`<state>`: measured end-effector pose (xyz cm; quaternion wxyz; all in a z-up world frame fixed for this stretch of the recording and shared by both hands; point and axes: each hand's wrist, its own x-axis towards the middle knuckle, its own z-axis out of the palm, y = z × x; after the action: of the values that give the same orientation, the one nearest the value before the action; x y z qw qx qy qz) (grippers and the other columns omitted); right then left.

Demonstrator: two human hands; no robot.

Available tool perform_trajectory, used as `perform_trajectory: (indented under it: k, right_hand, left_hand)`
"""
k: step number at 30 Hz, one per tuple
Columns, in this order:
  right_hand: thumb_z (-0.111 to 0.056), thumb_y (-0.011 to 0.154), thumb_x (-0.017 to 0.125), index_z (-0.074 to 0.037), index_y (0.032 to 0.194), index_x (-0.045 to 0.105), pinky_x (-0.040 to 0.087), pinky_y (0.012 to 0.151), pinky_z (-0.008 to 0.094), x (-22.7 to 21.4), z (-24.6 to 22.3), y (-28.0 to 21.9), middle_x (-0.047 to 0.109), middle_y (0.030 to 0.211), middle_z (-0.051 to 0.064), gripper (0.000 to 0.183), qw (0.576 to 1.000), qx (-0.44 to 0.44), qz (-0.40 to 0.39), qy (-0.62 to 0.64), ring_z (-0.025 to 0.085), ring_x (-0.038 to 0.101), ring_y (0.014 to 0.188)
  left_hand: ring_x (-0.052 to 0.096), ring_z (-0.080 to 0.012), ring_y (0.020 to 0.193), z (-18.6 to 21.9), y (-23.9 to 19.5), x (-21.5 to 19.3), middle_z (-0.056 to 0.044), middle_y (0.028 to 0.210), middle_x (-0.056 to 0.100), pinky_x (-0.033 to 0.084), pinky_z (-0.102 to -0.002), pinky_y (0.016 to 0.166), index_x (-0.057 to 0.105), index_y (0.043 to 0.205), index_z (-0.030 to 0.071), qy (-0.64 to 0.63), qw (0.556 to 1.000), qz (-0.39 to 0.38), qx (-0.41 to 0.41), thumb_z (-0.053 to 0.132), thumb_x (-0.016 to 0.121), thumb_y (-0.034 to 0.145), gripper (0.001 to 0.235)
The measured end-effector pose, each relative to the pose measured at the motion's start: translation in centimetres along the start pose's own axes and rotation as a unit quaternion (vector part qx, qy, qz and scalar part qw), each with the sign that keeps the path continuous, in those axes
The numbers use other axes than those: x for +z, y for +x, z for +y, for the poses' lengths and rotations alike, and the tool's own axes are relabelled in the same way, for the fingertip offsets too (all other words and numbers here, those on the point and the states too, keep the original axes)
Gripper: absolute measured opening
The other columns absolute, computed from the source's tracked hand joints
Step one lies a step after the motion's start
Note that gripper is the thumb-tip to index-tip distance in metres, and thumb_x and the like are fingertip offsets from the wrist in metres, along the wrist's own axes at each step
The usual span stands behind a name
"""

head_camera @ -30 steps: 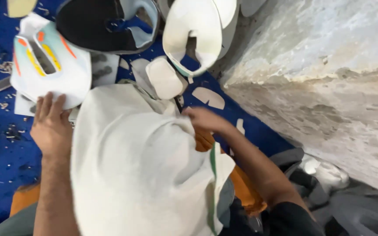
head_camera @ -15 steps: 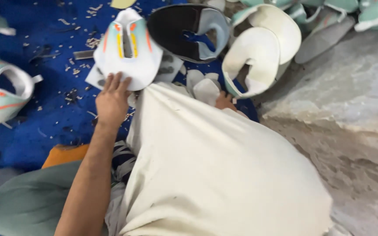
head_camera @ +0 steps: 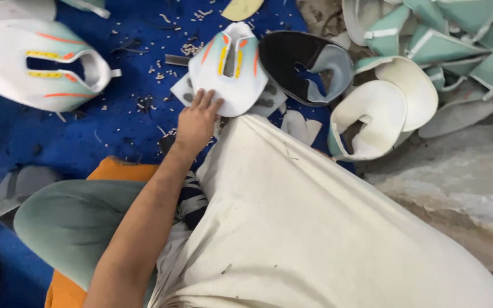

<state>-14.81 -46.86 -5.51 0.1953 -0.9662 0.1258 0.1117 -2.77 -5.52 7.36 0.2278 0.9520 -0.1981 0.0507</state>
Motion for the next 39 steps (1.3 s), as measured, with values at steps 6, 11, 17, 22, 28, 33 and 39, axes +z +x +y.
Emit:
perform_trajectory:
  k: [6, 11, 17, 22, 28, 33, 39]
  right_hand:
    - [-0.037, 0.095, 0.067, -0.015, 0.139, 0.065, 0.053, 0.083, 0.046, 0.1, -3.0, -1.3, 0.071, 0.116, 0.017, 0.049, 0.999, -0.024, -0.03, 0.028, 0.032, 0.067, 0.099]
    - [-0.036, 0.096, 0.067, -0.015, 0.134, 0.066, 0.055, 0.082, 0.043, -2.1, -3.2, -2.6, 0.073, 0.113, 0.015, 0.043, 0.998, -0.021, -0.037, 0.046, 0.027, 0.069, 0.095]
    - [-0.034, 0.097, 0.068, -0.014, 0.128, 0.068, 0.057, 0.08, 0.038, -7.3, -5.3, -2.9, 0.076, 0.11, 0.011, 0.037, 0.997, -0.013, -0.045, 0.066, 0.022, 0.071, 0.09]
    - [-0.033, 0.098, 0.068, -0.014, 0.123, 0.07, 0.058, 0.079, 0.035, -13.0, -9.1, -0.1, 0.079, 0.107, 0.008, 0.032, 0.994, -0.022, -0.064, 0.082, 0.017, 0.073, 0.086]
    - [-0.025, 0.096, 0.071, -0.011, 0.116, 0.07, 0.058, 0.08, 0.035, -22.2, -21.9, 5.3, 0.075, 0.109, 0.009, 0.024, 0.974, -0.205, -0.042, 0.089, 0.021, 0.074, 0.095]
    - [-0.025, 0.082, 0.077, -0.012, 0.129, 0.061, 0.058, 0.074, 0.041, -14.9, -24.4, 11.6, 0.07, 0.123, 0.012, 0.052, 0.888, -0.451, -0.083, 0.03, 0.031, 0.072, 0.096]
    - [-0.015, 0.081, 0.071, -0.005, 0.124, 0.064, 0.058, 0.059, 0.043, -7.9, -22.2, 9.2, 0.067, 0.134, 0.014, 0.045, 0.888, -0.455, -0.067, -0.029, 0.03, 0.074, 0.079]
  left_hand:
    - [0.052, -0.0369, 0.137, 0.1, -0.6, 0.0, -0.015, 0.146, 0.058, 0.056, -0.046, 0.089, 0.067, 0.131, 0.013, -0.002, 1.0, -0.002, 0.009, 0.016, 0.071, 0.088, 0.043]
    - [0.052, -0.0367, 0.136, 0.0, -0.1, 0.2, -0.015, 0.145, 0.058, 0.056, -0.047, 0.088, 0.067, 0.129, 0.014, -0.001, 1.0, -0.007, 0.012, 0.017, 0.072, 0.088, 0.042]
    - [0.054, -0.0374, 0.136, 0.0, -0.4, 0.2, -0.015, 0.145, 0.058, 0.055, -0.048, 0.089, 0.067, 0.13, 0.013, -0.001, 1.0, 0.0, 0.022, 0.016, 0.069, 0.09, 0.041]
    - [0.055, -0.0376, 0.135, 0.3, 0.0, 0.0, -0.015, 0.145, 0.059, 0.054, -0.048, 0.091, 0.067, 0.13, 0.012, 0.035, 0.999, 0.016, 0.036, 0.015, 0.065, 0.091, 0.04]
    - [0.059, -0.0353, 0.127, 1.3, 2.7, -3.2, -0.013, 0.132, 0.066, 0.047, -0.051, 0.108, 0.069, 0.122, 0.011, 0.074, 0.994, 0.035, 0.076, 0.013, 0.063, 0.091, 0.032]
    - [0.065, -0.0318, 0.116, 2.5, 5.8, -4.9, -0.013, 0.114, 0.069, 0.049, -0.043, 0.103, 0.067, 0.105, 0.006, -0.093, 0.995, -0.014, 0.028, 0.009, 0.062, 0.089, 0.017]
    - [0.066, -0.0369, 0.106, 1.2, 3.7, -1.0, -0.019, 0.116, 0.067, 0.055, -0.042, 0.088, 0.065, 0.099, 0.009, -0.05, 0.998, 0.025, 0.02, 0.011, 0.066, 0.083, 0.016]
